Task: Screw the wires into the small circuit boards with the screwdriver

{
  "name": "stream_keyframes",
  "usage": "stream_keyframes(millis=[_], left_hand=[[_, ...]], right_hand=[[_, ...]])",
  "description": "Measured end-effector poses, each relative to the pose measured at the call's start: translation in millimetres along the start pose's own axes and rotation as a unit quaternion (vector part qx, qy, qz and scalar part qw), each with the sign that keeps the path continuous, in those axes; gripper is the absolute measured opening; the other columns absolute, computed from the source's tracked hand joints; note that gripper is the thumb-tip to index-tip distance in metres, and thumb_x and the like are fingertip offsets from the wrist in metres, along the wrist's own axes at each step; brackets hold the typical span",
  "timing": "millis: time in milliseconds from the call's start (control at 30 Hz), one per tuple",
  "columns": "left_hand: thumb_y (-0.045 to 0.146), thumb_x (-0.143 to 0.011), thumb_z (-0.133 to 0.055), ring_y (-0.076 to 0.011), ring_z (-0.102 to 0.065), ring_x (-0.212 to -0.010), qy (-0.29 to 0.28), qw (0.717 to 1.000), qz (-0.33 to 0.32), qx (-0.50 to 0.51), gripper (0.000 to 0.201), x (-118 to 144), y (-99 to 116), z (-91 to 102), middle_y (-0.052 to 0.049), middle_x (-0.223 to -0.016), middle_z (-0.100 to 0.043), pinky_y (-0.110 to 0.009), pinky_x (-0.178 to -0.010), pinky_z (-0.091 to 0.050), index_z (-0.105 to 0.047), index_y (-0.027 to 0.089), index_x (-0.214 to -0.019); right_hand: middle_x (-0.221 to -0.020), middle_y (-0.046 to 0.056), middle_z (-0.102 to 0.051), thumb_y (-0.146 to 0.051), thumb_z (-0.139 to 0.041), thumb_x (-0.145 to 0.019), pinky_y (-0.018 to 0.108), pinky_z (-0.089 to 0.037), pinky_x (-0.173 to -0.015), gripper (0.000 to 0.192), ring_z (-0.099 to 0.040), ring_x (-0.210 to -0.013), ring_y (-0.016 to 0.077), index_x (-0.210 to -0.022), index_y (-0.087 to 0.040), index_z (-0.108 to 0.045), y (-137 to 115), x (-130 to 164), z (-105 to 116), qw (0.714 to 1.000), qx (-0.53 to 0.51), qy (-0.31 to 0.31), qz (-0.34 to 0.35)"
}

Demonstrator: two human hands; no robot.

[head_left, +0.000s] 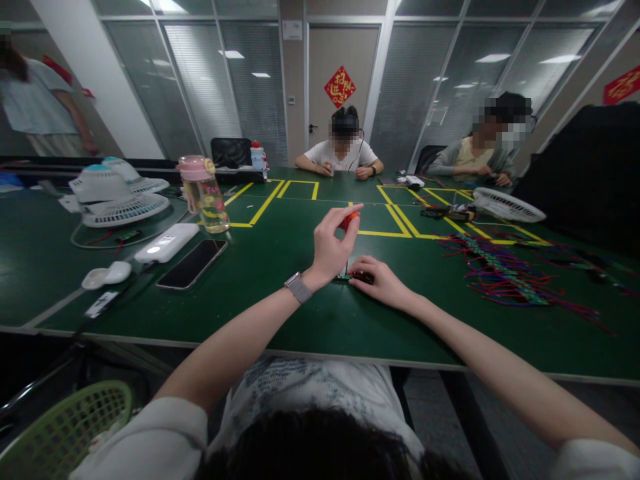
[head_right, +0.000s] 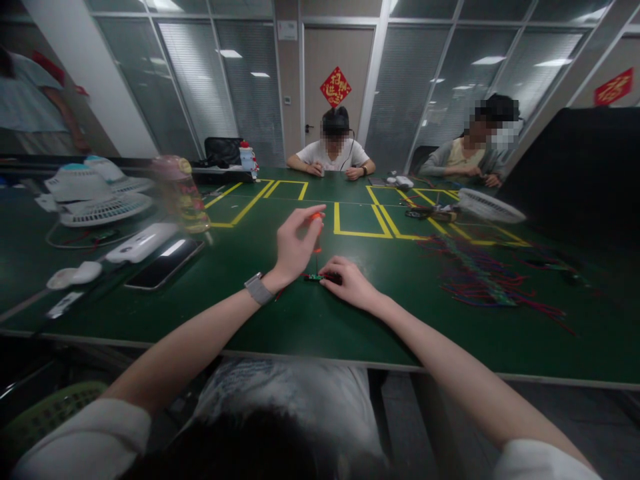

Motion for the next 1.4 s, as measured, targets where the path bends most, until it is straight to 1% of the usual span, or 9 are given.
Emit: stream_keyframes(millis=[167, 333, 433, 567, 800, 967, 1067, 1267, 1400], left_hand=[[0.024, -0.086, -0.062, -0.0124, -0.057, -0.078, 0.026, 0.998, -0.023, -0.049, 0.010, 0.2, 7.1, 4.1, -0.002, -0.086, -0.058, -0.026, -0.074, -0.049, -0.069, 0.022, -0.094], [0.023, -0.096, -0.043, -0.0137, -0.061, -0.093, -0.005, 1.000, -0.014, -0.012, 0.026, 0.7, 1.7, 0.4, -0.005, -0.104, -0.063, -0.027, -0.084, -0.049, -0.066, 0.023, -0.110], [0.024, -0.098, -0.039, -0.0128, -0.064, -0.090, -0.020, 0.999, 0.004, 0.031, 0.029, 1.7, -3.3, -2.6, -0.005, -0.109, -0.066, -0.027, -0.083, -0.051, -0.061, 0.023, -0.117], [0.025, -0.096, -0.046, -0.0127, -0.065, -0.089, -0.006, 0.999, 0.015, 0.034, 0.026, 2.3, -4.2, -2.6, -0.006, -0.108, -0.067, -0.026, -0.081, -0.051, -0.060, 0.021, -0.118], [0.024, -0.088, -0.060, -0.0127, -0.058, -0.081, 0.017, 0.999, -0.013, -0.040, 0.015, 1.4, 4.4, 1.4, -0.003, -0.092, -0.061, -0.026, -0.076, -0.049, -0.066, 0.022, -0.101], [0.023, -0.096, -0.044, -0.0147, -0.060, -0.100, -0.002, 1.000, -0.008, -0.003, 0.024, 1.2, 0.6, -0.7, -0.006, -0.107, -0.064, -0.029, -0.088, -0.048, -0.064, 0.022, -0.108], [0.024, -0.098, -0.040, -0.0136, -0.063, -0.095, -0.006, 1.000, 0.005, 0.029, 0.027, 1.8, -2.6, -2.2, -0.006, -0.110, -0.065, -0.029, -0.086, -0.050, -0.062, 0.021, -0.113], [0.023, -0.093, -0.053, -0.0127, -0.059, -0.083, 0.023, 1.000, -0.013, -0.012, 0.018, 1.8, 1.4, 1.5, -0.004, -0.093, -0.062, -0.025, -0.076, -0.049, -0.066, 0.020, -0.104], [0.024, -0.089, -0.059, -0.0130, -0.057, -0.084, 0.035, 0.998, -0.014, -0.043, 0.015, 0.7, 0.6, 3.7, -0.004, -0.094, -0.058, -0.026, -0.078, -0.049, -0.068, 0.020, -0.101]], right_hand=[[-0.098, 0.008, -0.066, -0.022, -0.064, -0.082, 0.040, -0.049, -0.087, 0.011, -0.061, -0.093, 0.0221, -0.092, -0.020, -0.070, -2.1, -0.5, 1.2, 1.000, -0.002, 0.009, 0.010], [-0.104, 0.009, -0.070, -0.025, -0.064, -0.083, 0.042, -0.049, -0.092, 0.012, -0.064, -0.099, 0.0229, -0.092, -0.020, -0.070, -3.2, -1.1, -0.4, 1.000, -0.022, 0.004, 0.006], [-0.105, 0.009, -0.070, -0.026, -0.063, -0.084, 0.042, -0.049, -0.092, 0.013, -0.065, -0.099, 0.0233, -0.093, -0.020, -0.070, -1.9, -1.0, -0.6, 1.000, -0.028, 0.003, -0.008], [-0.104, 0.010, -0.071, -0.025, -0.062, -0.085, 0.041, -0.050, -0.091, 0.012, -0.065, -0.098, 0.0232, -0.091, -0.019, -0.070, -0.8, -0.8, 0.1, 0.999, -0.030, 0.005, -0.015], [-0.104, 0.010, -0.071, -0.025, -0.062, -0.085, 0.041, -0.050, -0.090, 0.012, -0.066, -0.097, 0.0228, -0.090, -0.018, -0.071, -2.4, -1.4, 0.6, 0.999, -0.030, -0.003, -0.016], [-0.105, 0.010, -0.071, -0.024, -0.062, -0.085, 0.040, -0.050, -0.091, 0.012, -0.066, -0.098, 0.0225, -0.091, -0.018, -0.071, -2.4, -1.0, 0.4, 0.999, -0.031, -0.004, -0.016], [-0.104, 0.010, -0.071, -0.024, -0.062, -0.085, 0.039, -0.050, -0.091, 0.012, -0.065, -0.098, 0.0222, -0.091, -0.018, -0.070, -2.3, -0.6, 0.0, 1.000, -0.027, -0.003, -0.011], [-0.104, 0.010, -0.070, -0.023, -0.060, -0.086, 0.038, -0.051, -0.089, 0.012, -0.066, -0.097, 0.0219, -0.091, -0.018, -0.070, -4.9, -0.6, 0.6, 1.000, -0.020, -0.007, -0.002], [-0.103, 0.009, -0.071, -0.023, -0.061, -0.085, 0.038, -0.051, -0.089, 0.011, -0.066, -0.096, 0.0217, -0.091, -0.018, -0.070, -5.3, -0.8, 0.9, 1.000, -0.018, -0.006, 0.001]])
Point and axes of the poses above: each hand's wrist, its own x-axis away from the middle knuckle, its own z-axis out of the back of the hand, y = z × x, the point moved 7 cm from there along -x, towards the middle knuckle
